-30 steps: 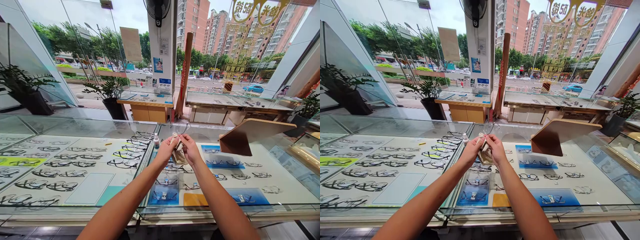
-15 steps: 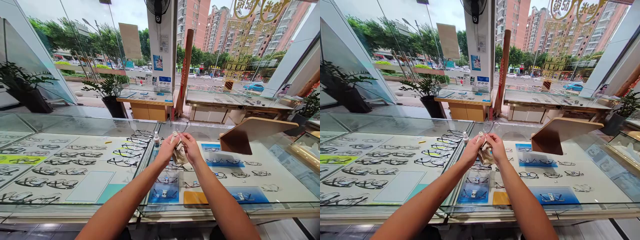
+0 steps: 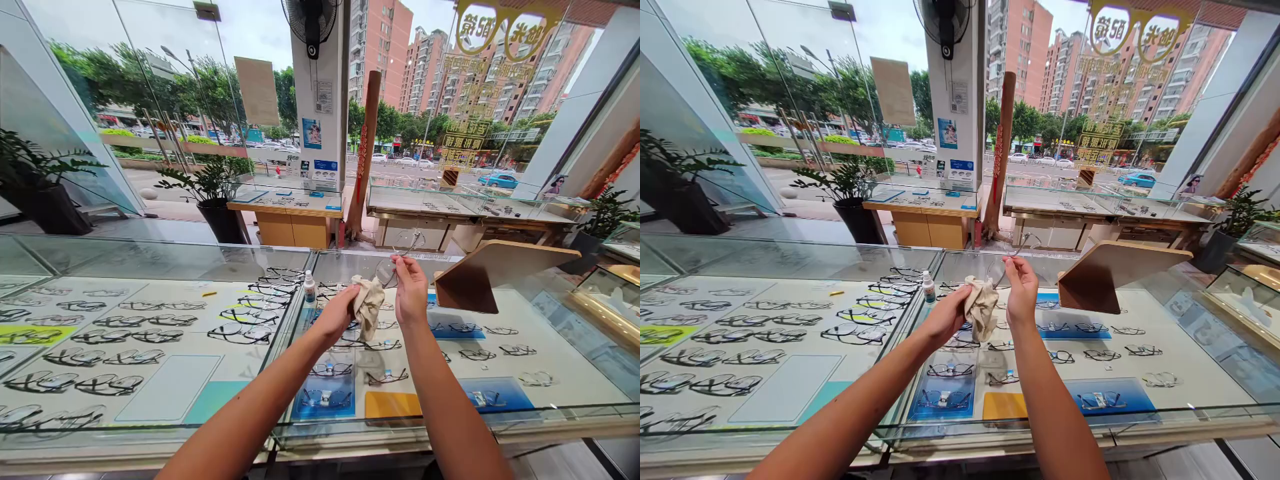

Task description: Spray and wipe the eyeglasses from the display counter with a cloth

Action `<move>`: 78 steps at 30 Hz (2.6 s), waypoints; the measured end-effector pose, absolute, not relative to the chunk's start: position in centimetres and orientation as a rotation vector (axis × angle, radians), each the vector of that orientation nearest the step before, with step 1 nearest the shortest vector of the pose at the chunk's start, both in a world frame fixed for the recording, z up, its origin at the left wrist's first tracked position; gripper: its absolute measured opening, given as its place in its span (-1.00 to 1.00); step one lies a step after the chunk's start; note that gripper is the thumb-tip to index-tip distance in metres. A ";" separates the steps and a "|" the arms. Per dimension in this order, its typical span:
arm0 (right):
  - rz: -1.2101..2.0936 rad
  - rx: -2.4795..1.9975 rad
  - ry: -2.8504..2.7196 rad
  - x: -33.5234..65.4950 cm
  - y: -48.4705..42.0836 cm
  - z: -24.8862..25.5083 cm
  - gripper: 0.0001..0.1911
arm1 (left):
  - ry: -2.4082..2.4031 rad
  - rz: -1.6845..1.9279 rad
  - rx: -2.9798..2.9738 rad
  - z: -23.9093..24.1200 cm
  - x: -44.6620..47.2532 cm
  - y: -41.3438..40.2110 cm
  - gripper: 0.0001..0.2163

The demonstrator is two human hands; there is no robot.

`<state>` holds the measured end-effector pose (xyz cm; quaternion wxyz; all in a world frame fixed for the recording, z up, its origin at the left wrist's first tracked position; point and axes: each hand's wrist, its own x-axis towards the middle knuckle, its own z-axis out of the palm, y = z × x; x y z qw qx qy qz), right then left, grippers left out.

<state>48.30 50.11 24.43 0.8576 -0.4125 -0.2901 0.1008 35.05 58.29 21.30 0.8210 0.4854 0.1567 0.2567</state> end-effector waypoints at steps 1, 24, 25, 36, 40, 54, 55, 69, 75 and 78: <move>0.168 -0.862 -0.609 48.4 49.6 24.9 -0.74 | 0.299 0.491 1.026 21.3 35.0 57.8 -0.60; 0.097 -0.832 -0.757 46.9 48.6 26.2 -0.85 | -0.362 0.172 2.181 19.3 34.8 52.3 -0.68; 0.089 -0.838 -0.750 47.0 48.6 26.1 -0.85 | -0.328 0.287 2.268 19.4 34.8 52.7 -0.70; 0.355 -1.221 -1.185 48.7 48.9 29.5 -0.83 | 0.389 1.816 2.220 21.4 32.9 61.0 -0.60; 0.507 -1.388 -1.416 49.0 48.4 31.1 -0.80 | 0.384 1.899 2.263 21.8 32.5 61.5 -0.23; 0.349 -1.352 -1.510 50.3 47.6 35.1 -0.83 | 0.286 1.764 2.199 27.4 31.7 61.9 -0.46; 0.251 -1.325 -1.455 50.5 47.2 35.7 -0.81 | 0.276 1.836 2.192 28.6 31.6 62.0 -0.46; -0.504 -1.231 -1.228 45.8 45.5 36.9 -0.35 | 0.347 2.139 2.105 37.4 30.1 59.5 -0.44; -0.534 -1.307 -1.227 45.8 45.9 36.7 -0.42 | 0.461 2.062 2.080 37.6 28.8 60.3 -0.45; -0.550 -1.328 -1.218 45.9 46.3 36.6 -0.44 | 0.478 2.027 2.046 37.6 29.0 60.6 -0.45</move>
